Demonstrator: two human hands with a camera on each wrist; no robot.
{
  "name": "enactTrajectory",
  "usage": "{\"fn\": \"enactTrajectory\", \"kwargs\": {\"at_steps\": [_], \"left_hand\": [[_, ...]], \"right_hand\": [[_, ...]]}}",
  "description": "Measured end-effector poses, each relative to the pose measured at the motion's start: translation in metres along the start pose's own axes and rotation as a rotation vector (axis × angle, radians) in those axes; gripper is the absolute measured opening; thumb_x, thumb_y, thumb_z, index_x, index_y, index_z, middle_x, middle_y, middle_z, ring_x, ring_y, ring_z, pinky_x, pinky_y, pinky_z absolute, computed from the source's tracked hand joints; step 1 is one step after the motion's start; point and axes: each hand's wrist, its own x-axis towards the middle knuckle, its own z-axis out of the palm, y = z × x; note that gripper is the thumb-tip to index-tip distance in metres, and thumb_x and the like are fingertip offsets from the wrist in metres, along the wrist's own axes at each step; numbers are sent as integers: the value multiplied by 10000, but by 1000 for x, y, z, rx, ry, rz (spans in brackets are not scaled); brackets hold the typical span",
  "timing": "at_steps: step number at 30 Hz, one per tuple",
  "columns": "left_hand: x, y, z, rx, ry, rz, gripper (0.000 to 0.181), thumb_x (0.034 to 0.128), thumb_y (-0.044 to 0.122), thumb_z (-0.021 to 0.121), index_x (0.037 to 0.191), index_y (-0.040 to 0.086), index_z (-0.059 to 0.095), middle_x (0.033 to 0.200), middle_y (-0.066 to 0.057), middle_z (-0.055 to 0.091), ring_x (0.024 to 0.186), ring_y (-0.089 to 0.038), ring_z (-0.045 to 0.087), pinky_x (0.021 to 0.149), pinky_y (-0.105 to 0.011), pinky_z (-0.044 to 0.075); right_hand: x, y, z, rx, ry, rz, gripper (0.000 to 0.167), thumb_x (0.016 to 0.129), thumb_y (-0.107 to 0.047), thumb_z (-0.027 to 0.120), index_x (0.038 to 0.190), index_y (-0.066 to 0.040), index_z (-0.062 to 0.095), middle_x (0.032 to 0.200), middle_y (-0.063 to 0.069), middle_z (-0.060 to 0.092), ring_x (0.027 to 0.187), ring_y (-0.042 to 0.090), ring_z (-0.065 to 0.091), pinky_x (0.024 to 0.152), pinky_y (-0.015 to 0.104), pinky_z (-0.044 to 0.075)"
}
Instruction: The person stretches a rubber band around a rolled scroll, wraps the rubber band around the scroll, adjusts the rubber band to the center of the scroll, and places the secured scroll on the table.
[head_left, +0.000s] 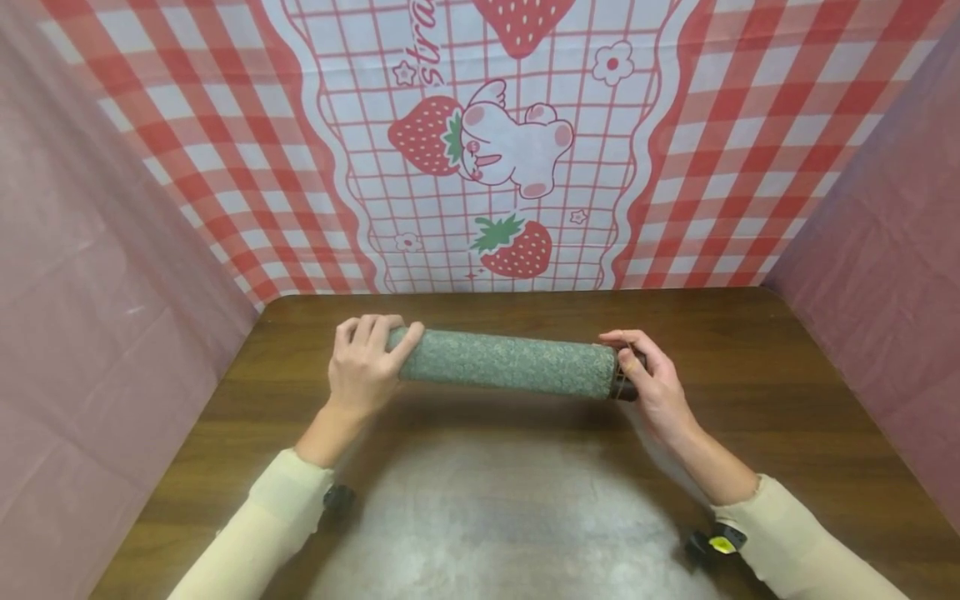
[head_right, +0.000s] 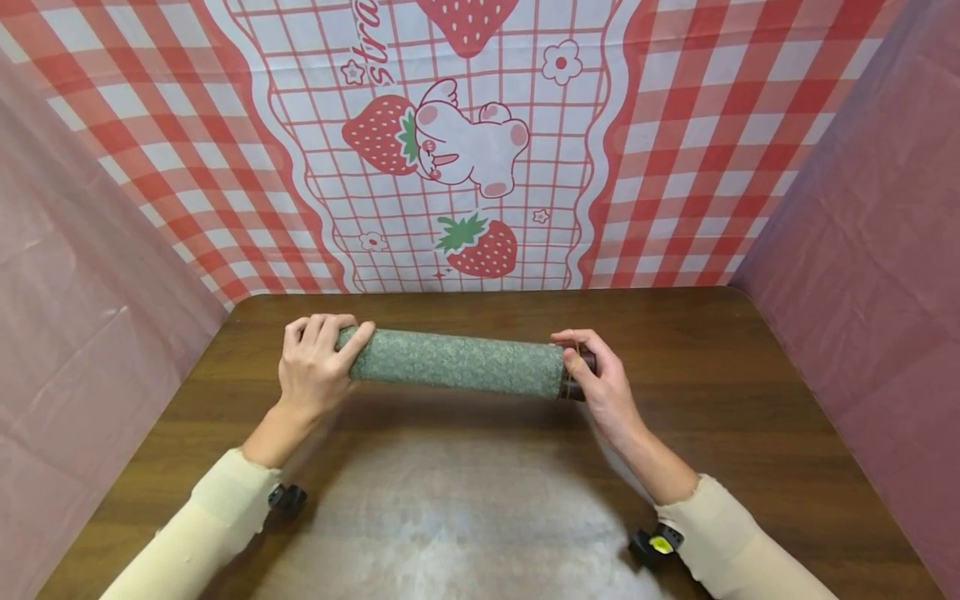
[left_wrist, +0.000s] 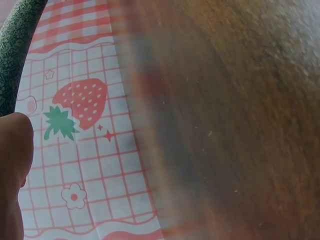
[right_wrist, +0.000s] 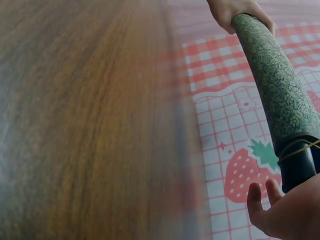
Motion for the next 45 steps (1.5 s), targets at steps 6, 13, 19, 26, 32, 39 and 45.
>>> {"fn": "enactTrajectory", "kwargs": {"at_steps": [6,13,19,26,32,39,45], "left_hand": [[-3,-1,-4,-5,-49,-16,356,883,21,641,1185,168,756,1041,-117,753,914,-340,701,844,-532,581],[-6,-1,-3,-17,-18,15,348,898,-6,635,1175,163,760,1021,-118,759,889,-340,696,818,-529,578],[-8,1,-2,-43,2,26,330,904,-4,635,1164,158,758,1010,-127,756,872,-347,691,800,-540,569],[-8,2,-3,-57,-6,29,294,936,14,644,1163,164,756,1016,-122,757,876,-340,694,806,-536,566],[-8,1,-4,-47,-10,30,290,945,13,629,1159,164,753,1017,-119,758,877,-338,693,804,-532,567],[-7,1,-6,-46,-35,40,328,893,28,662,1181,163,743,1031,-119,760,891,-337,693,806,-530,571],[-9,0,-6,-60,-96,52,402,841,-1,696,1203,166,745,1046,-114,765,913,-337,697,800,-519,575]], "right_hand": [[0,0,0,6,4,2,246,1153,-93,578,1218,-210,784,1184,-114,825,1167,19,701,998,158,532],[1,2,-1,-73,31,24,251,1151,-53,562,1210,-93,803,1148,-149,852,1168,-8,740,1031,139,523],[-1,2,-2,-116,56,44,237,1143,-61,590,1132,-63,827,1124,-210,853,1145,-58,737,1001,115,529],[2,2,-3,-95,96,60,207,1104,-13,642,1051,49,833,1056,-169,873,1110,-17,798,968,105,576],[6,-2,-1,-152,145,116,186,1070,-21,706,952,46,833,925,-184,857,1098,-44,803,926,86,581],[10,-5,-2,-147,166,105,176,1041,25,722,905,76,820,897,-177,852,1088,-49,804,909,90,605],[10,-11,-5,-209,150,35,157,1024,33,746,975,172,800,908,-179,857,1102,-73,793,874,93,617]]}}
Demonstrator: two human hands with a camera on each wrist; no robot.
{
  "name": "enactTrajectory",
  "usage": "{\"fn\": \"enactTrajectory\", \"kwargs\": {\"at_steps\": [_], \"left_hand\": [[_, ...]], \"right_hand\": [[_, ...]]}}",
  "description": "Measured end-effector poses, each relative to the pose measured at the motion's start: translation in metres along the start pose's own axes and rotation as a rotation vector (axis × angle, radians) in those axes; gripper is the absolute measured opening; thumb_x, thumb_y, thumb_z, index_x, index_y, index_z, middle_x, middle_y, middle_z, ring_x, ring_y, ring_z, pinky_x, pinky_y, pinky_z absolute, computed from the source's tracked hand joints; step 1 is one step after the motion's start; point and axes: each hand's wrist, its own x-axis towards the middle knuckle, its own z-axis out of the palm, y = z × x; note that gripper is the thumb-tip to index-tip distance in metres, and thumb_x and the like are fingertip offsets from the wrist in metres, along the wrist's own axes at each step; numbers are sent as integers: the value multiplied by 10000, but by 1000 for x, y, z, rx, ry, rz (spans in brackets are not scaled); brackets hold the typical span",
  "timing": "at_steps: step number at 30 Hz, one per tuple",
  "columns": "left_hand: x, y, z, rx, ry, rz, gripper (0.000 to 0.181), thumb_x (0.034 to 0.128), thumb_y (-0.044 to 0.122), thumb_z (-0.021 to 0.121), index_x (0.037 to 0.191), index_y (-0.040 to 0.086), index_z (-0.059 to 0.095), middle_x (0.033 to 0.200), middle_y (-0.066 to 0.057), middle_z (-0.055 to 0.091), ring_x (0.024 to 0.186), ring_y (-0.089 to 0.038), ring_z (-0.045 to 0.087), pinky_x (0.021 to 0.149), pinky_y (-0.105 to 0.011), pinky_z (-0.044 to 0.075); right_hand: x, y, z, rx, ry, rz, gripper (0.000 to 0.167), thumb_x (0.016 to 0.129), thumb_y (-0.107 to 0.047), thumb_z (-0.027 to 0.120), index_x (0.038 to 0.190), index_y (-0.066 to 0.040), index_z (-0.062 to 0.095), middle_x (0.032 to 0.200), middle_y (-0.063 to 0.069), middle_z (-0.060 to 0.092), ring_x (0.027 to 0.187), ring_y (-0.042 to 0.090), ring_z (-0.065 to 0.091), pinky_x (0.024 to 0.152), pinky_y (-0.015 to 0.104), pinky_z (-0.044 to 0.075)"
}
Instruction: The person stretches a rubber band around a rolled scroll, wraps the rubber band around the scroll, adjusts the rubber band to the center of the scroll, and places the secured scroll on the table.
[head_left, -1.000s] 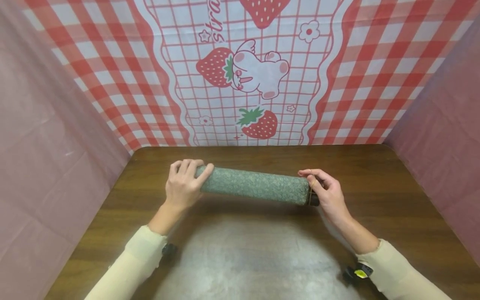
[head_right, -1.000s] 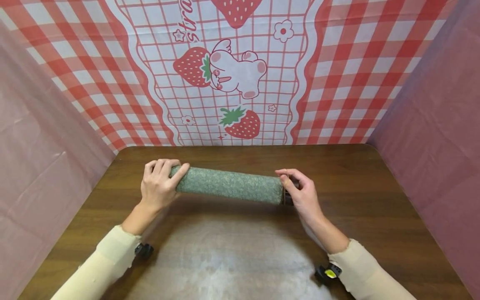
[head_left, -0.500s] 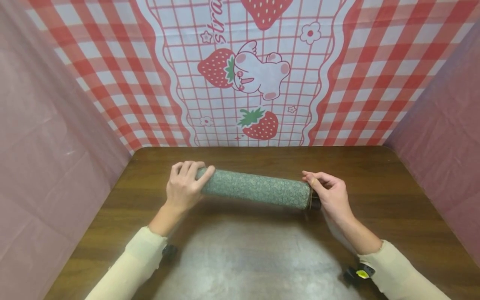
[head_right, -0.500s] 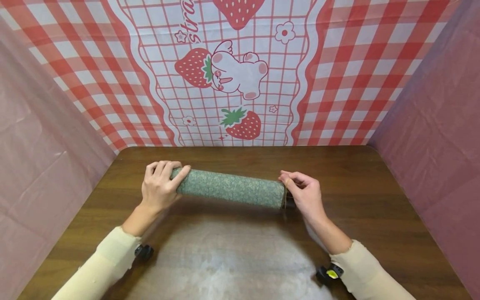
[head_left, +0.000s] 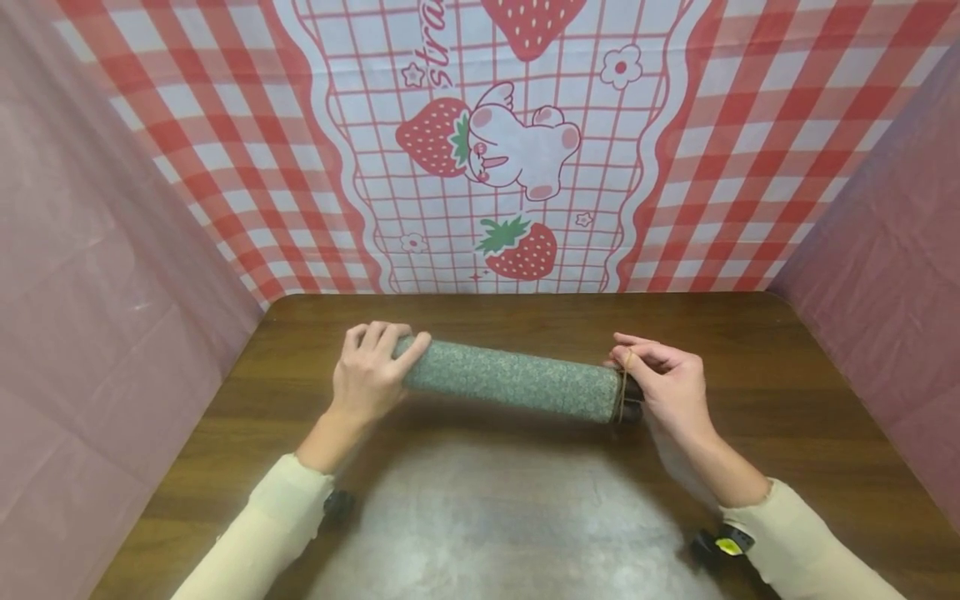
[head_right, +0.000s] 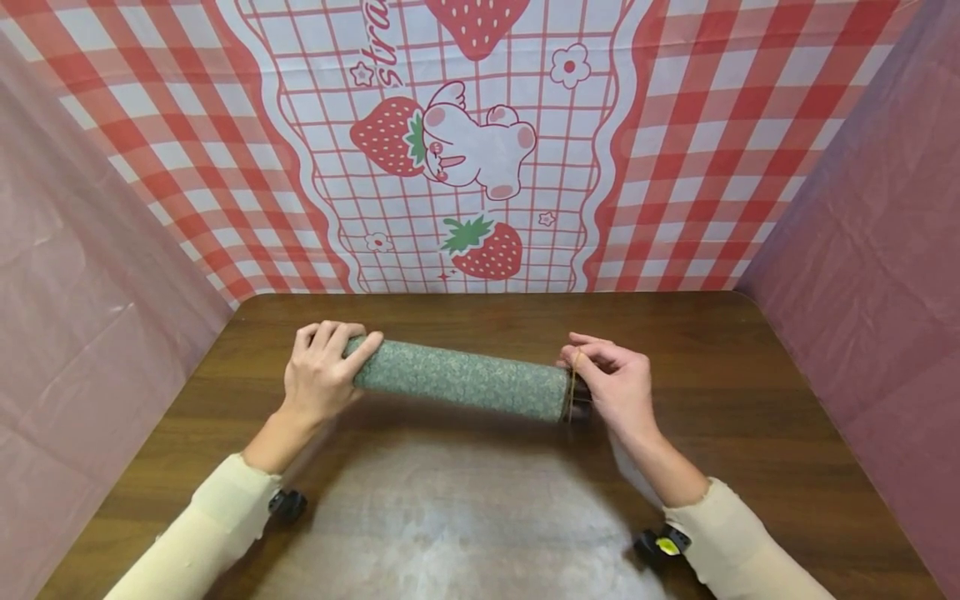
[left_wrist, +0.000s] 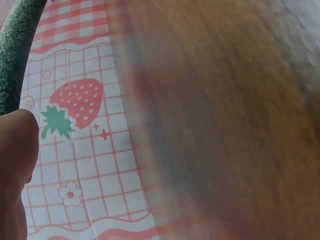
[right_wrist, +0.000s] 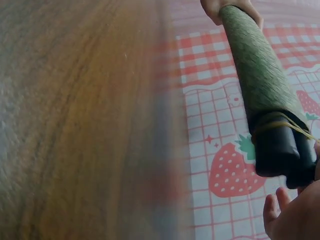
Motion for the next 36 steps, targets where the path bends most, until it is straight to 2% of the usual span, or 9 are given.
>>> {"fn": "enactTrajectory", "kwargs": {"at_steps": [5,12,18,23,31,36], "left_hand": [[-4,0,0,-23,-73,2,466,796,-28,712,1214,175,757,1051,-110,762,923,-341,693,787,-510,580],[-5,3,-1,-16,-157,-26,553,725,-14,800,1241,177,743,1057,-109,760,951,-354,698,791,-509,595],[-6,7,-4,-21,-314,-81,721,630,82,965,1310,185,747,1088,-115,759,987,-355,703,827,-507,613],[-7,11,-7,-27,-446,-125,785,622,101,994,1357,193,736,1088,-119,756,994,-345,697,852,-497,608],[-7,13,-7,-14,-519,-196,864,585,177,1061,1376,191,712,1082,-123,740,989,-351,702,856,-492,601],[-6,13,-7,-20,-557,-241,872,589,173,1065,1383,193,704,1087,-123,744,988,-357,708,872,-508,604]], "right_hand": [[-2,-3,-3,-54,-38,-84,132,1019,56,746,1008,169,812,919,-170,861,1234,-31,759,853,100,626],[-4,-1,-2,-53,-65,-128,114,1006,104,733,1004,201,793,901,-201,853,1285,5,741,878,86,614],[-5,0,0,-44,-76,-135,115,999,116,735,995,220,782,883,-194,850,1303,11,727,895,91,617],[-7,1,0,-99,-82,-144,90,990,115,743,966,166,813,845,-236,822,1305,-12,714,910,73,598],[-8,2,0,-156,-83,-156,90,983,99,761,946,106,843,852,-277,800,1314,-20,697,936,54,566],[-9,3,1,-172,-78,-185,132,956,95,795,914,4,880,923,-142,847,1306,-11,710,920,57,557]]}}
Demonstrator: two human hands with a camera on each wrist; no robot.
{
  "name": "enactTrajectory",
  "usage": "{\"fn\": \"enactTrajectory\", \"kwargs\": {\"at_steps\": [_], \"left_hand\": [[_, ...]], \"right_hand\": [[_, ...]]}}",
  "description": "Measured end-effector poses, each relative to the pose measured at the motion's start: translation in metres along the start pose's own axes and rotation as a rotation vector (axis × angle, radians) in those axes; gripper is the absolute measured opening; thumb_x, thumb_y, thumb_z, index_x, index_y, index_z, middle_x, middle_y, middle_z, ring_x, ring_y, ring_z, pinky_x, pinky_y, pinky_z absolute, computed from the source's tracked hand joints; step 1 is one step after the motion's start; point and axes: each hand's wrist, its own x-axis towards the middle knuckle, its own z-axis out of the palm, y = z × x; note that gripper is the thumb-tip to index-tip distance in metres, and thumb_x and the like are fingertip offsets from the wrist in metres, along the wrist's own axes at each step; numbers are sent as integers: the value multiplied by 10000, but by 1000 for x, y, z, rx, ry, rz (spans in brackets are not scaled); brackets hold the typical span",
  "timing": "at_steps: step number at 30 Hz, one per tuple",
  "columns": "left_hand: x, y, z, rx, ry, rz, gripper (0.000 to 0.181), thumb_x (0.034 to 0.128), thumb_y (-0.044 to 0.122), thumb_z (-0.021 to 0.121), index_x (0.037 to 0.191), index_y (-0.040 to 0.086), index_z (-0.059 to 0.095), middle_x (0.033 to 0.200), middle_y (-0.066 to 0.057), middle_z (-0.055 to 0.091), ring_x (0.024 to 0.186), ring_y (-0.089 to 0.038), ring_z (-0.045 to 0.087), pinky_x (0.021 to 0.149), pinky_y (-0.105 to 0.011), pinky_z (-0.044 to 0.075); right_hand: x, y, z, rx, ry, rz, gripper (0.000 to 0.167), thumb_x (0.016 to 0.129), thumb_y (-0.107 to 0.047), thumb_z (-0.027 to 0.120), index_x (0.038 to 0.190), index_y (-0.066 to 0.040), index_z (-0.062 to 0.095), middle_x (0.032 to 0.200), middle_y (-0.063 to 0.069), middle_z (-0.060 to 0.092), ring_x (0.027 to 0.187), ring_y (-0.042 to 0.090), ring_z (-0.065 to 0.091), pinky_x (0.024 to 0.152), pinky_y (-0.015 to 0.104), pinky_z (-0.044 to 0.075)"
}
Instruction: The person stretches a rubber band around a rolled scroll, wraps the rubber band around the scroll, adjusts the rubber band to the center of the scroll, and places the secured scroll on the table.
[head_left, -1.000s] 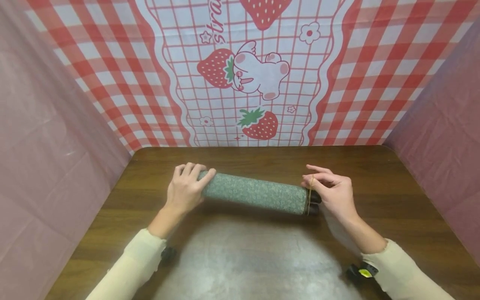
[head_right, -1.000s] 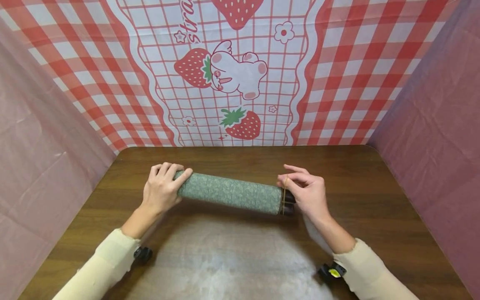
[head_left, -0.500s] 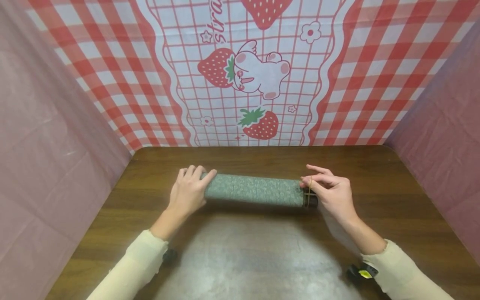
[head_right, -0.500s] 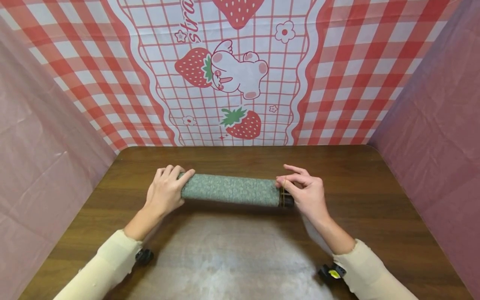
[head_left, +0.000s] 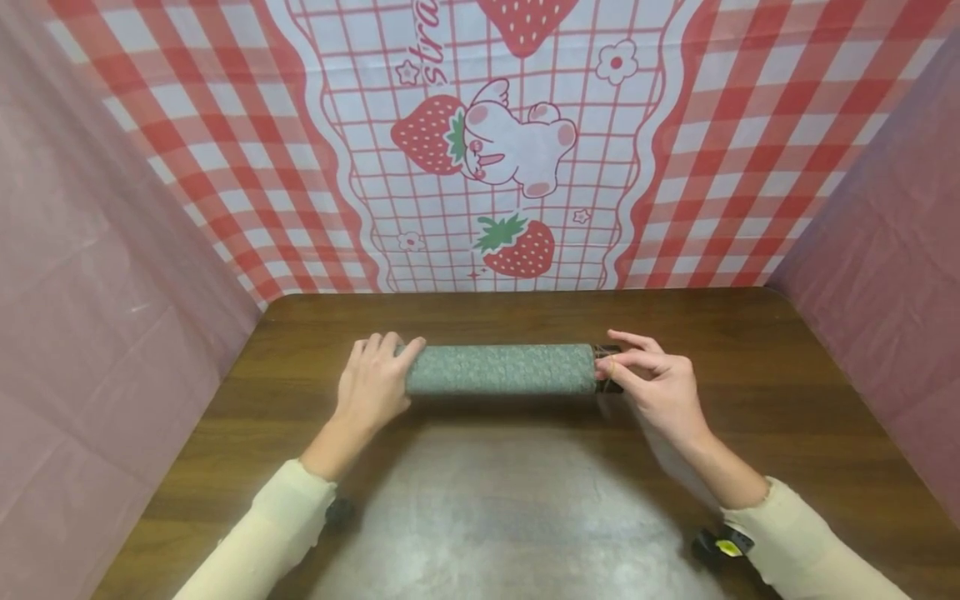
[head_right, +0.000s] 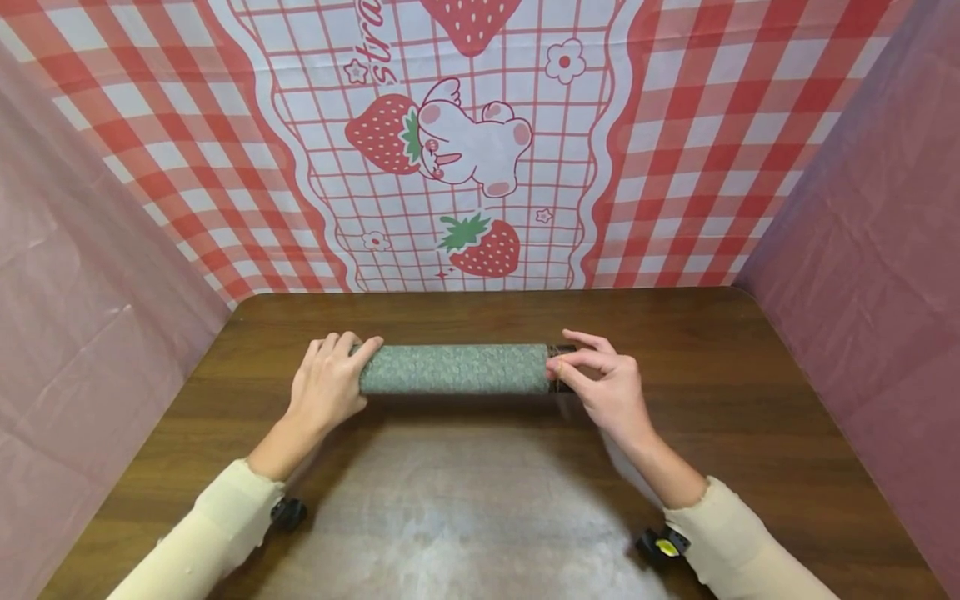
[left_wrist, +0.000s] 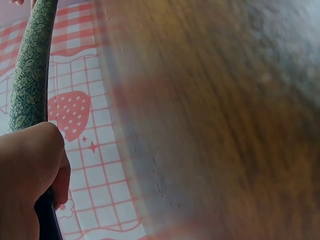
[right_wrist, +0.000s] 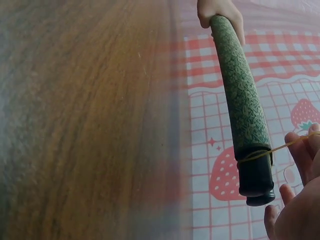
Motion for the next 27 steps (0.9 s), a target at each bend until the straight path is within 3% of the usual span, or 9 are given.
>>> {"fn": "enactTrajectory", "kwargs": {"at_steps": [3,6,9,12,17,24,27], "left_hand": [[1,-1,0,-10,-22,-17,880,590,168,1061,1392,195,699,1102,-127,746,996,-357,708,883,-509,602],[1,-2,-1,-18,-41,-27,886,593,169,1058,1403,199,700,1115,-128,745,1010,-355,707,898,-505,601],[0,-2,-1,-27,-56,-33,900,589,174,1064,1411,203,699,1125,-128,743,1020,-353,706,913,-505,603],[0,-2,-1,-35,-64,-34,911,586,169,1066,1415,205,692,1132,-127,742,1024,-352,705,926,-509,607],[0,-3,0,-40,-69,-32,933,575,172,1075,1423,205,686,1127,-128,742,1017,-347,706,931,-514,619],[-2,-3,2,-38,-59,-22,936,564,169,1074,1418,202,693,1112,-131,748,997,-337,705,914,-507,624],[-2,-3,2,-37,-58,-22,940,558,175,1077,1415,205,694,1117,-136,755,996,-335,706,913,-505,625]], "right_hand": [[-1,1,1,27,3,-10,164,945,122,789,911,-6,886,939,-107,860,1302,0,717,895,65,570],[-1,2,1,44,5,-11,154,947,135,779,925,22,880,933,-163,849,1298,7,718,877,66,579],[0,1,1,16,11,0,97,962,73,805,917,24,875,909,-183,835,1282,-6,716,889,60,573],[1,-2,0,-31,36,17,35,949,33,842,922,45,861,1000,-216,816,1235,-37,718,907,52,559],[2,-3,0,-61,91,25,58,904,80,857,944,99,819,1063,-303,748,1130,-58,718,899,49,542],[2,-1,1,0,140,39,112,899,117,843,949,86,747,975,-245,755,974,-73,734,865,87,579],[2,-1,1,9,141,22,121,887,142,840,953,73,766,975,-216,758,991,-62,733,875,92,583]]}}
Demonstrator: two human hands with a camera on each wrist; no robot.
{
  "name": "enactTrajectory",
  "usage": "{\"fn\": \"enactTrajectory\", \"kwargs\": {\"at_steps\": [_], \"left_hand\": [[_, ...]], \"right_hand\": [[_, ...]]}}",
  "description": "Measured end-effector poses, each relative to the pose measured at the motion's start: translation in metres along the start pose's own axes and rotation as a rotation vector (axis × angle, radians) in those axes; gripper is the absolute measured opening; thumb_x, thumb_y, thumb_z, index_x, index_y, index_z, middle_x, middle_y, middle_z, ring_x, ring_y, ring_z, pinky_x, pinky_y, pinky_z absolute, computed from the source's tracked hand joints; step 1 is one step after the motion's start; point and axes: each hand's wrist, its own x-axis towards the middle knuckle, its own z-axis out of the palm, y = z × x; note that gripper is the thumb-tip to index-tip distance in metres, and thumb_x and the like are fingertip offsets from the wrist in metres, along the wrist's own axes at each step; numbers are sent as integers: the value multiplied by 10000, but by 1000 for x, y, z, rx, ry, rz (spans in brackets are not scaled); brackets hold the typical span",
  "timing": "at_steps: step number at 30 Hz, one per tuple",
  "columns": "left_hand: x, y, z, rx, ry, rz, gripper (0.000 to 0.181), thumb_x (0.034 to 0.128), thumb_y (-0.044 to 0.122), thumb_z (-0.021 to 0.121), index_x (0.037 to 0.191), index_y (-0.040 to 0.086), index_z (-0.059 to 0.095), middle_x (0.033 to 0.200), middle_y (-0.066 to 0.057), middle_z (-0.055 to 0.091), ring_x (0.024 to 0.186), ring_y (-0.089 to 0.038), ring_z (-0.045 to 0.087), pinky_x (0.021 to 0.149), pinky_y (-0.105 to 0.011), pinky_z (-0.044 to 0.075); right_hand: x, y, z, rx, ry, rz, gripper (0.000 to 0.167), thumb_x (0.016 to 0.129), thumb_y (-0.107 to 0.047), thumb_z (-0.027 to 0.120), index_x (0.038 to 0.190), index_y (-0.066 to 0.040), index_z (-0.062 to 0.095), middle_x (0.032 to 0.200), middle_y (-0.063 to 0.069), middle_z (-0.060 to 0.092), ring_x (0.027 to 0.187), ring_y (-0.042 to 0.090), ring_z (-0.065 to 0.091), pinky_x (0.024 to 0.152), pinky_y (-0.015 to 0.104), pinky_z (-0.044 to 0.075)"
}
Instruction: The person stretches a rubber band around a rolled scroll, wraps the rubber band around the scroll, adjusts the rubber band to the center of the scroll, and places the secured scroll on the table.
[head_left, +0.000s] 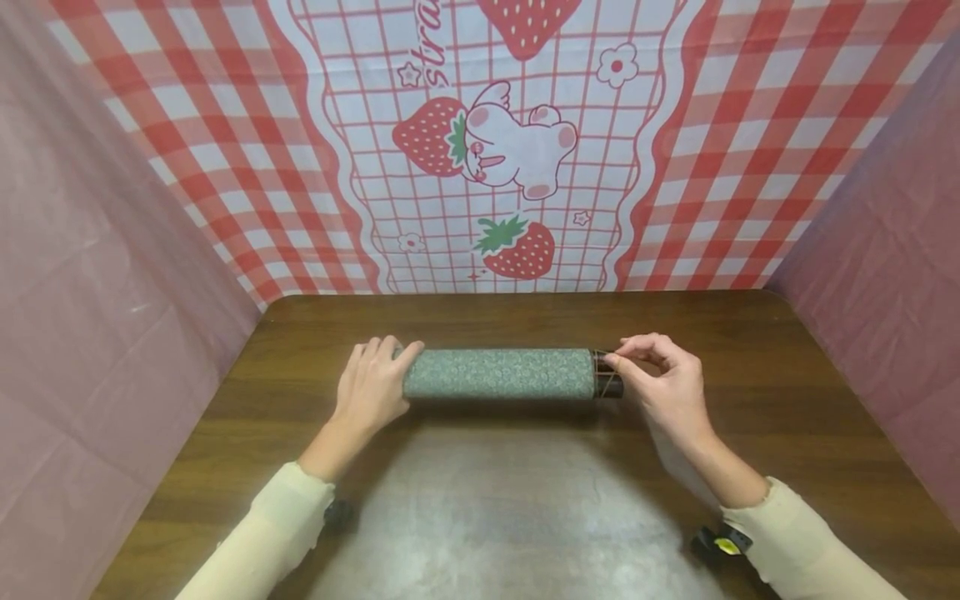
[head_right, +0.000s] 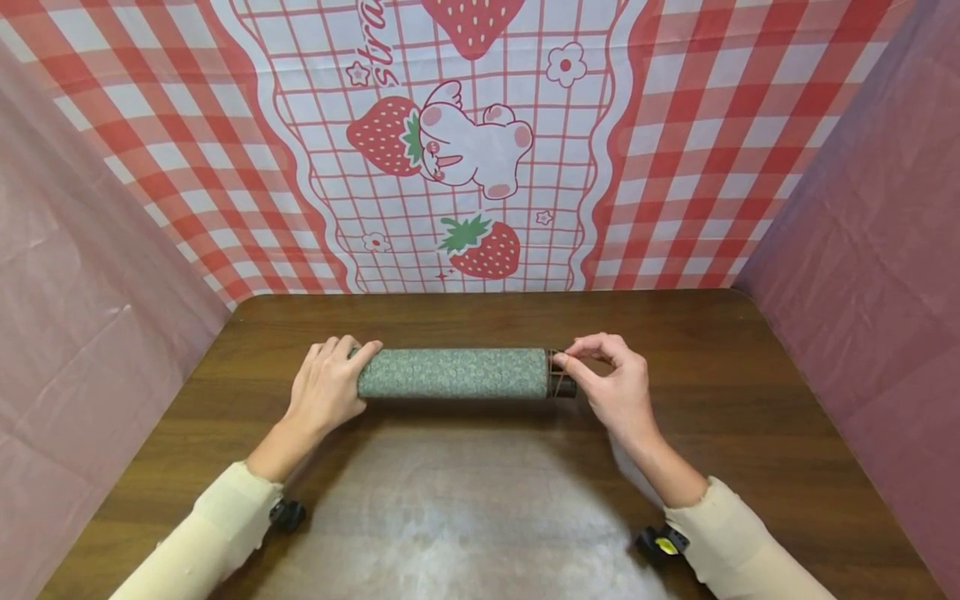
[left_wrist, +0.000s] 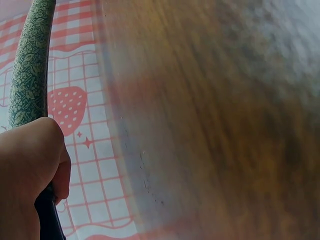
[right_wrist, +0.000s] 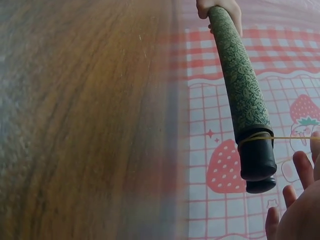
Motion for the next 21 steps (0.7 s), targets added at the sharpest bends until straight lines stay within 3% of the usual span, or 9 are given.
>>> {"fn": "enactTrajectory", "kwargs": {"at_steps": [9,14,17,21], "left_hand": [[-1,1,0,-21,-19,-13,917,580,146,1051,1422,206,694,1131,-137,752,1019,-341,709,939,-520,623],[-1,0,-1,-25,-32,-28,928,575,144,1050,1430,209,695,1147,-135,758,1032,-341,713,949,-521,619],[-1,0,-1,-27,-37,-31,920,582,137,1042,1430,211,692,1154,-136,758,1035,-343,712,945,-519,615],[-2,0,-1,-22,-39,-32,906,588,141,1036,1422,214,689,1157,-136,756,1039,-344,712,945,-518,615]], "right_hand": [[1,-2,-2,-45,-32,-50,105,896,131,839,981,69,830,1034,-266,757,1146,-38,722,978,55,554],[3,-1,-5,-150,-49,-121,155,895,114,854,1003,4,869,1078,-282,757,1212,-66,685,1000,34,512],[4,1,-6,-211,-55,-178,198,881,124,860,1012,-24,878,1093,-198,779,1242,-75,664,1013,31,485],[3,2,-6,-235,-58,-211,207,880,137,853,1015,-19,871,1081,22,818,1257,-70,657,1031,30,473]]}}
